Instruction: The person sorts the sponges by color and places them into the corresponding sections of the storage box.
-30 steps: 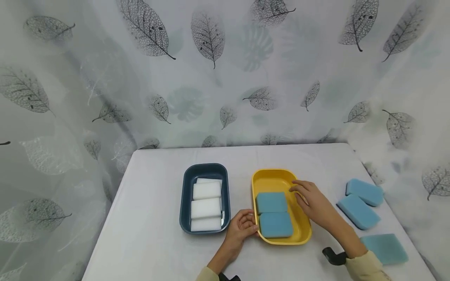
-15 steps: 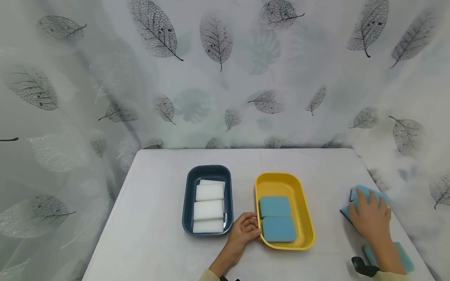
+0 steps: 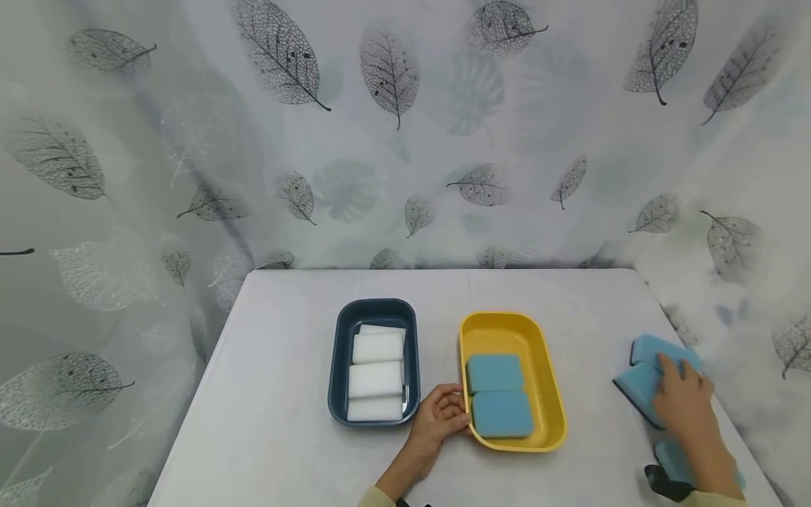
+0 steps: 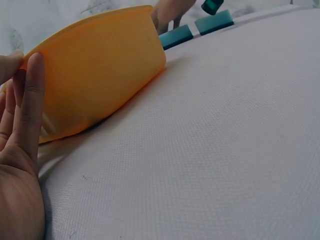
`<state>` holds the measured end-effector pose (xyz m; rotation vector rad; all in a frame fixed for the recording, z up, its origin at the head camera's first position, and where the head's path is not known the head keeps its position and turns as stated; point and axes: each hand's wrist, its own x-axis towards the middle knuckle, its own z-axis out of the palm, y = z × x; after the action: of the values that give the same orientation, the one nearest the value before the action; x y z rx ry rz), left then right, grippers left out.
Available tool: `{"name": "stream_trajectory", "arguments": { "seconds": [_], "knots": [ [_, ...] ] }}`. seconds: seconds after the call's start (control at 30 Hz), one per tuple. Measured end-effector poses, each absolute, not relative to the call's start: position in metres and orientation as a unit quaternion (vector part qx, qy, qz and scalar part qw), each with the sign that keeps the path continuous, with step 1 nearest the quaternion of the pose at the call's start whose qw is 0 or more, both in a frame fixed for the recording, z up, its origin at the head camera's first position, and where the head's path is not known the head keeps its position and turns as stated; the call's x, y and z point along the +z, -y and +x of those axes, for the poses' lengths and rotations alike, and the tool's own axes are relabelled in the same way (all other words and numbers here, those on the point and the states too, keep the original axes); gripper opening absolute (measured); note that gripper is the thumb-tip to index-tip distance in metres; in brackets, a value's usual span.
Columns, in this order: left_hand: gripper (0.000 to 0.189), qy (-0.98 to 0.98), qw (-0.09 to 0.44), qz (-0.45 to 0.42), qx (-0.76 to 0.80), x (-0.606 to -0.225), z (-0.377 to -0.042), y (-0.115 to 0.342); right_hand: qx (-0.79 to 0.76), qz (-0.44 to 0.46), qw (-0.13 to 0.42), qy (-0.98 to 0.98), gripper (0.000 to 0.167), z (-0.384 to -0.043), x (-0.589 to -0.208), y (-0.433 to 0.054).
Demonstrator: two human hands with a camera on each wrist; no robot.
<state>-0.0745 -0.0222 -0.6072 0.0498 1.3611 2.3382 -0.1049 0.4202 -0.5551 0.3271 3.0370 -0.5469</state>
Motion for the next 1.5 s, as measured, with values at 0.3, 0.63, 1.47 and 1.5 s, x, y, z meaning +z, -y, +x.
{"name": "stream_trajectory", "arguments": {
  "seconds": [0.3,0.63,1.47,1.5],
  "knots": [
    [0.059,-0.496,0.218,0.015,0.84,-0.607,-0.072,0.022,-0.14,0.108,0.033,-0.984,0.074,-0.106,-0.555,-0.442],
    [0.059,-0.495,0.216,0.015,0.842,-0.607,-0.073,0.022,-0.177,0.081,0.04,-0.98,0.061,-0.115,-0.545,-0.459],
    [0.06,-0.49,0.219,0.02,0.844,-0.609,-0.074,0.022,-0.203,0.065,-0.007,-0.977,0.039,-0.127,-0.555,-0.474],
    [0.06,-0.49,0.219,0.021,0.844,-0.609,-0.074,0.022,-0.205,0.064,-0.015,-0.977,0.04,-0.128,-0.555,-0.474]
  ]
}}
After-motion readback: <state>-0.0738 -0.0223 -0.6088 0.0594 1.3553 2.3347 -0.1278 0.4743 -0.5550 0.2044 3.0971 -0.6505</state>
